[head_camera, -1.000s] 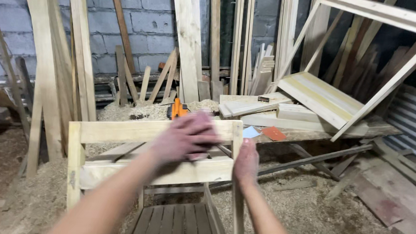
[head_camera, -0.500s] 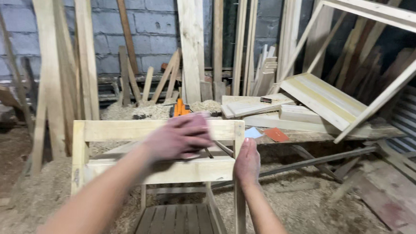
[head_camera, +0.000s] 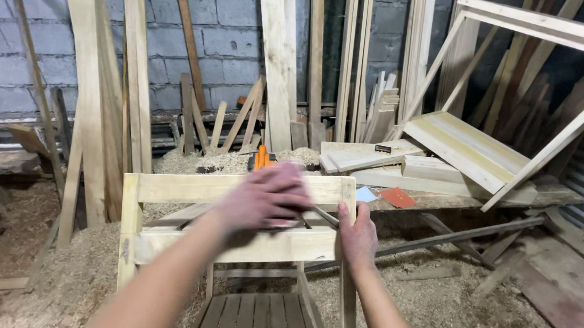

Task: The person sands a slatted wooden rack frame with a piece of sandpaper, rubbing the rails, edges and slats by hand while steadying the frame with the other hand. They rotate and reposition the frame to reach different sides and continue sanding the surfaces and edges.

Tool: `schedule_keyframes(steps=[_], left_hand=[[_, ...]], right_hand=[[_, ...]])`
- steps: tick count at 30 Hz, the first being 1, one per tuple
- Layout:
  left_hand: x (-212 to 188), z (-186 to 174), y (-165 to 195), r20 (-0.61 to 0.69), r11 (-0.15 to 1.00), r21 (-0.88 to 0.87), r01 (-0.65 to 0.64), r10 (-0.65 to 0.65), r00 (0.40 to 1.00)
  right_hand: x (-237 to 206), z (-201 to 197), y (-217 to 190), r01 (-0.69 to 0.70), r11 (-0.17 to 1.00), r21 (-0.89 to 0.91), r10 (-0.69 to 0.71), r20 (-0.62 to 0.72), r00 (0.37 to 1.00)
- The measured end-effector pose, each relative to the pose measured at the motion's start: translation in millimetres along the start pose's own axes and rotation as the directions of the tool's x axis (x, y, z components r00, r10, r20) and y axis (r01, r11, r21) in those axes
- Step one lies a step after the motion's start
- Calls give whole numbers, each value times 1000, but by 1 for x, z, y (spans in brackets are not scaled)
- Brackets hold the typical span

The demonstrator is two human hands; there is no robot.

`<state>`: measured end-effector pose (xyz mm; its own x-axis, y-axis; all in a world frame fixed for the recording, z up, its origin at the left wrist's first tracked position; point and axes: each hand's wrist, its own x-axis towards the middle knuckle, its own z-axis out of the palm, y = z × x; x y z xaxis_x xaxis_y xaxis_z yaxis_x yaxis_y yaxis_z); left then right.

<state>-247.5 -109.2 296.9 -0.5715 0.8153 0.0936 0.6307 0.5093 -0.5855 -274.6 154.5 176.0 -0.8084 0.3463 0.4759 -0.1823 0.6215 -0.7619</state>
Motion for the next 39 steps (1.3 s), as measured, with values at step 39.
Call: schedule_keyframes(steps=[39], left_hand=[[-102,-25,-15,101,913,191,361,-384,918]], right_hand=[[-7,0,-4,65,986,-152,-73,-48,996]])
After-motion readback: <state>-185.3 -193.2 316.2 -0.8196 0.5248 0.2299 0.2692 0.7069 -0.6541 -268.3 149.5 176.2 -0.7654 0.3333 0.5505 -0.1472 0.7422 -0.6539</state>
